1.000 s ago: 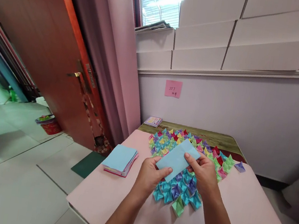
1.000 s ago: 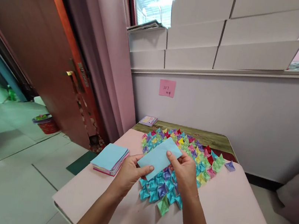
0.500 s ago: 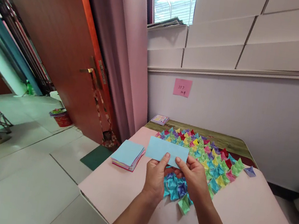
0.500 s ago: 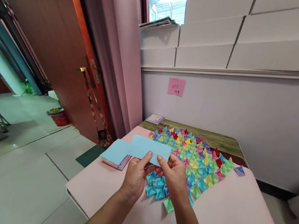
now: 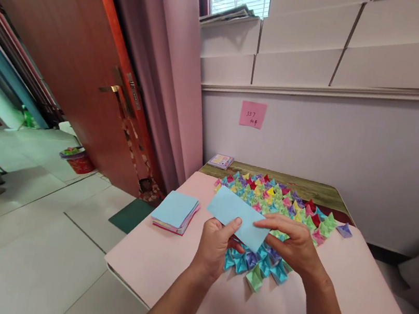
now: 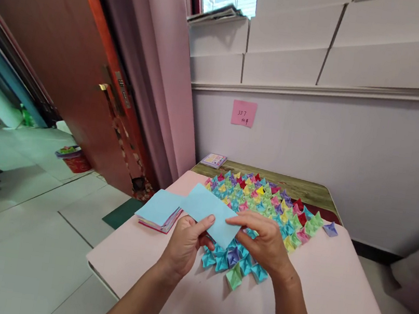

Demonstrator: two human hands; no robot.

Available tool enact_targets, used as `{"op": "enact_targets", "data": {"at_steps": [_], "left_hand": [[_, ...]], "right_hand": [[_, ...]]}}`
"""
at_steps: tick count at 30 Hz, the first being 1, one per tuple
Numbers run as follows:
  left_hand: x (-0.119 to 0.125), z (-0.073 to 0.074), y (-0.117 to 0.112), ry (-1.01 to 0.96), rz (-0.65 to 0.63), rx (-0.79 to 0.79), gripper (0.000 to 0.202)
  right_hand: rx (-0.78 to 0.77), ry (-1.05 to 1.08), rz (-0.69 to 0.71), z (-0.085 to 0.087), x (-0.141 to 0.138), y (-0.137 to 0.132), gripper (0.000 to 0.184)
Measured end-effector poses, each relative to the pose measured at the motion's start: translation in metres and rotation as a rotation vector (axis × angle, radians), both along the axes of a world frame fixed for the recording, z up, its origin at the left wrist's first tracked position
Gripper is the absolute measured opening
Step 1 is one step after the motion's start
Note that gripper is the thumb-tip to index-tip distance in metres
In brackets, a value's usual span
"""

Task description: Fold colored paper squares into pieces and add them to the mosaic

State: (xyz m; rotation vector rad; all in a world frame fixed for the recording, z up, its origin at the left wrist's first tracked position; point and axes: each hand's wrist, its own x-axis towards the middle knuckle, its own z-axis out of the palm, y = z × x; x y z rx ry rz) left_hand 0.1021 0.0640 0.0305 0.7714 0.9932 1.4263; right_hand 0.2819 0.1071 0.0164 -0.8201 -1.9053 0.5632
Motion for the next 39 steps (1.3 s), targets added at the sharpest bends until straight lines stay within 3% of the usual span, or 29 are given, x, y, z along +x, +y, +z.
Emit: {"op": "enact_targets", "data": {"at_steps": [5,9,14,19,23,29,35,39], "left_hand": [[-0.001,-0.003,0.0,0.021,-0.059,0.0,0.033],[-0.001,0.0,-0.002,-0.001,-0.084,0.032,0.042],[-0.001,-0.001,-0.001,0.026,-0.036,0.054,0.037],[-0.003,-0.011,0.001,0.04,-0.003,0.011,0.033],[-0.004,-0.015,0.002,0.065,-0.078,-0.006,0.038],[-0.009,-0.006,0.006,-0.128,0.016,-0.016,0.037],[-0.008,-0.007,0.008,-0.471,-0.037,-0.141,0.026],[0.002,-0.014,0.006,-0.454,-0.027,-0.138,0.028]], "right_hand": [[-0.083,0.085,-0.029,0.002,-0.006,0.0,0.006],[-0.135,0.182,-0.107,0.002,-0.014,-0.002,0.018],[-0.286,0.289,-0.206,0.001,-0.026,-0.007,0.026],[-0.472,0.397,-0.078,0.002,-0.032,-0.006,0.051],[-0.659,0.417,0.042,-0.001,-0.033,-0.002,0.039],[-0.726,0.398,0.071,0.001,-0.029,-0.004,0.037],[-0.772,0.364,0.173,0.005,-0.028,-0.006,0.035],[-0.743,0.365,0.182,0.005,-0.031,-0.008,0.035]]}}
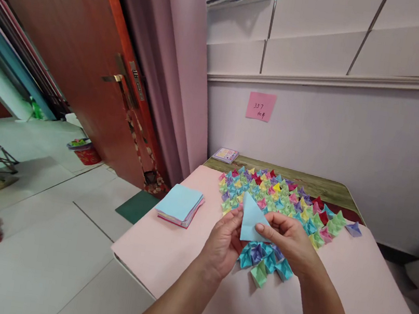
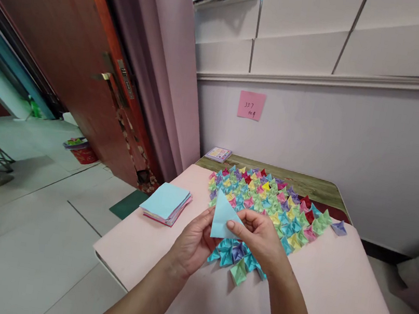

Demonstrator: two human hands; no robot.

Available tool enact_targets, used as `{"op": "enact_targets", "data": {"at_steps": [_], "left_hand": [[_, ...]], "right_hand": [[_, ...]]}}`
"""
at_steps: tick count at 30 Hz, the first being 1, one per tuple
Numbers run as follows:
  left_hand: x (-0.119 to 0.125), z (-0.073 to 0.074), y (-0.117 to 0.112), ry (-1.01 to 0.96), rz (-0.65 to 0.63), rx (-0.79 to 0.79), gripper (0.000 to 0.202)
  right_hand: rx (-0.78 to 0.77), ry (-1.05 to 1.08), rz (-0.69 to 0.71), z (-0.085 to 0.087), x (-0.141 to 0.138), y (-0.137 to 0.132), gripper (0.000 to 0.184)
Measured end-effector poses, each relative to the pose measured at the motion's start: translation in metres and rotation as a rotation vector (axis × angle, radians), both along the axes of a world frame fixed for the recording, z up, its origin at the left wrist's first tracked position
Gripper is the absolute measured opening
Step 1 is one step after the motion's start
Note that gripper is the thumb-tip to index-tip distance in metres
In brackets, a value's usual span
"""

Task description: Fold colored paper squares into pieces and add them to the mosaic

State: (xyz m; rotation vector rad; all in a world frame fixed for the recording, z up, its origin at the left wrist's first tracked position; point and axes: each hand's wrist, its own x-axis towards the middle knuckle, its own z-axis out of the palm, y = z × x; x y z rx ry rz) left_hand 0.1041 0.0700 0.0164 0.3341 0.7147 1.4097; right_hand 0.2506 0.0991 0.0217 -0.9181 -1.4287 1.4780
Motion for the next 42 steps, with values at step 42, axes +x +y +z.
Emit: {"op": "enact_targets", "data": {"at_steps": [42], "left_hand": [[-0.001,-0.017,0.004,0.284,-0.096,0.253,0.022]], "right_hand": [[0.981,-0.518,-0.518,0.013,-0.003,-0.014,0.017]]}}
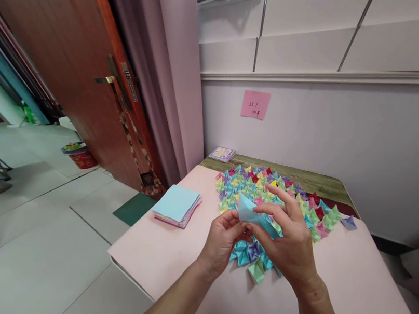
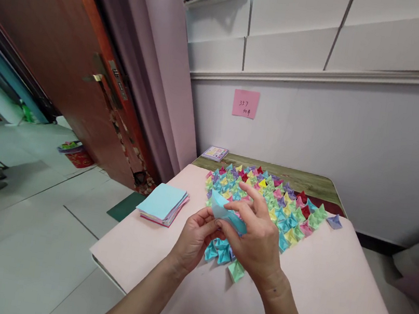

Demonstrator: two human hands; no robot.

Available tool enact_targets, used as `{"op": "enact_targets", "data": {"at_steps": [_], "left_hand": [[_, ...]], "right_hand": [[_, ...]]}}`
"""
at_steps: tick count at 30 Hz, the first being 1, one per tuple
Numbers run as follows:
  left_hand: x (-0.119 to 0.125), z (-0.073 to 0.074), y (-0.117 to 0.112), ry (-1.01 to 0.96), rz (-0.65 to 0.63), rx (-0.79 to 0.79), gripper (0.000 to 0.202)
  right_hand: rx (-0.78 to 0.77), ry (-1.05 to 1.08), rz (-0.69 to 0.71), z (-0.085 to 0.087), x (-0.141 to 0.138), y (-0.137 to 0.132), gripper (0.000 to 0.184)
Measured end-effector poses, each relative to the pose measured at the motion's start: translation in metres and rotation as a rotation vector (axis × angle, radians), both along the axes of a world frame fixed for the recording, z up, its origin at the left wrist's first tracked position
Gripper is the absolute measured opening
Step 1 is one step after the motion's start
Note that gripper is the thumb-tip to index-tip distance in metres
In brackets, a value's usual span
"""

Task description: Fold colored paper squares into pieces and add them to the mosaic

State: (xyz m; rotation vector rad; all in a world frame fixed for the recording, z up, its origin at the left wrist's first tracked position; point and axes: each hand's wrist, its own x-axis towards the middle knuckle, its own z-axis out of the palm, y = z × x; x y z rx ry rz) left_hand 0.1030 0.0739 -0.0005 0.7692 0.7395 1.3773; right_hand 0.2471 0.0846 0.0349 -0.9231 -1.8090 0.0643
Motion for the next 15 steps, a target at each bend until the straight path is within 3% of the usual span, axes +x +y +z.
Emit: {"op": "enact_targets", "data": {"at_steps": [15], "left_hand": [[0.0009,-0.0021,0.0027,0.179,0.031,0.011,0.035]], "right_hand": [[-0.078,-0.028,0.002,-0.0032,-0.0009,0.0028,0.015]]}}
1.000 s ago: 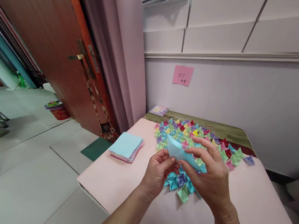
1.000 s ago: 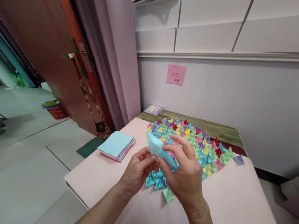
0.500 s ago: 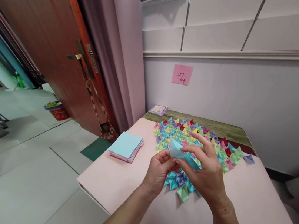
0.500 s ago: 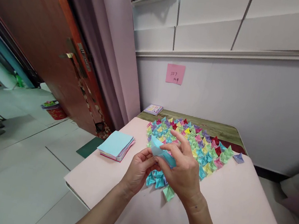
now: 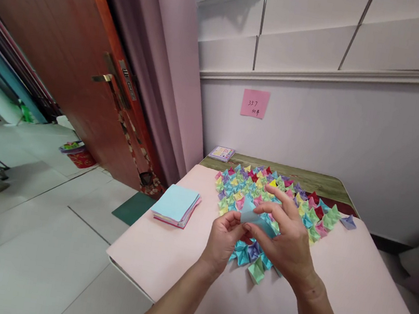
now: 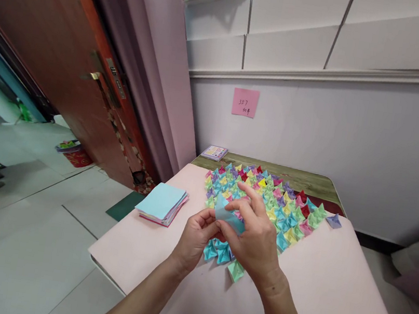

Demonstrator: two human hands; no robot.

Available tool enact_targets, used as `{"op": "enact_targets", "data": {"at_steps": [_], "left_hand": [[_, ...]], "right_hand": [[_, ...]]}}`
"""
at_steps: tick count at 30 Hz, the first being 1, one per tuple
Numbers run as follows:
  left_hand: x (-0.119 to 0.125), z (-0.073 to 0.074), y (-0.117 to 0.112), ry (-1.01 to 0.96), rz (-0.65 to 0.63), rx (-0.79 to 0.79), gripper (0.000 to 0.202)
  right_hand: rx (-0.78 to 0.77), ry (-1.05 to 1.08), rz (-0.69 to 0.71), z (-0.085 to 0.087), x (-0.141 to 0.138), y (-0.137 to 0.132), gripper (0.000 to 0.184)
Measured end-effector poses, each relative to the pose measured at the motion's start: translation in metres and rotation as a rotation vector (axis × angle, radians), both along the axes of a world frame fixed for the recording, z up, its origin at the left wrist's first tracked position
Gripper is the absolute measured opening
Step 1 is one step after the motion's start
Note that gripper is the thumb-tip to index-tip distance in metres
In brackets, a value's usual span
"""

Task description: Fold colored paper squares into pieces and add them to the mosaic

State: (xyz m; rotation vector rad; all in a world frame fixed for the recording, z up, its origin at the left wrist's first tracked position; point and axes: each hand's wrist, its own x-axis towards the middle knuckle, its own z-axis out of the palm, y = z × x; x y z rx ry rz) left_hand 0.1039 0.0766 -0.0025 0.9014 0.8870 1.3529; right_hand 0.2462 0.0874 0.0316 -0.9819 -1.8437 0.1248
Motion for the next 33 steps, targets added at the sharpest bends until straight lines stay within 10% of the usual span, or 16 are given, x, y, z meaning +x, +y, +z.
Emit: {"op": "enact_targets", "data": {"at_steps": [11,33], "left_hand": [[-0.001,0.001,-0.003,0.234,0.036,0.097,0.025],[-0.006,0.018,-0.013,0.094,-0.079,-0.101,0.041]], "right_hand": [[-0.09,-0.03,-0.027,-0.002,0.002,0.003,0.019],[0.37,-0.248,-0.064,-0.007,0.005,0.011,0.032]]}}
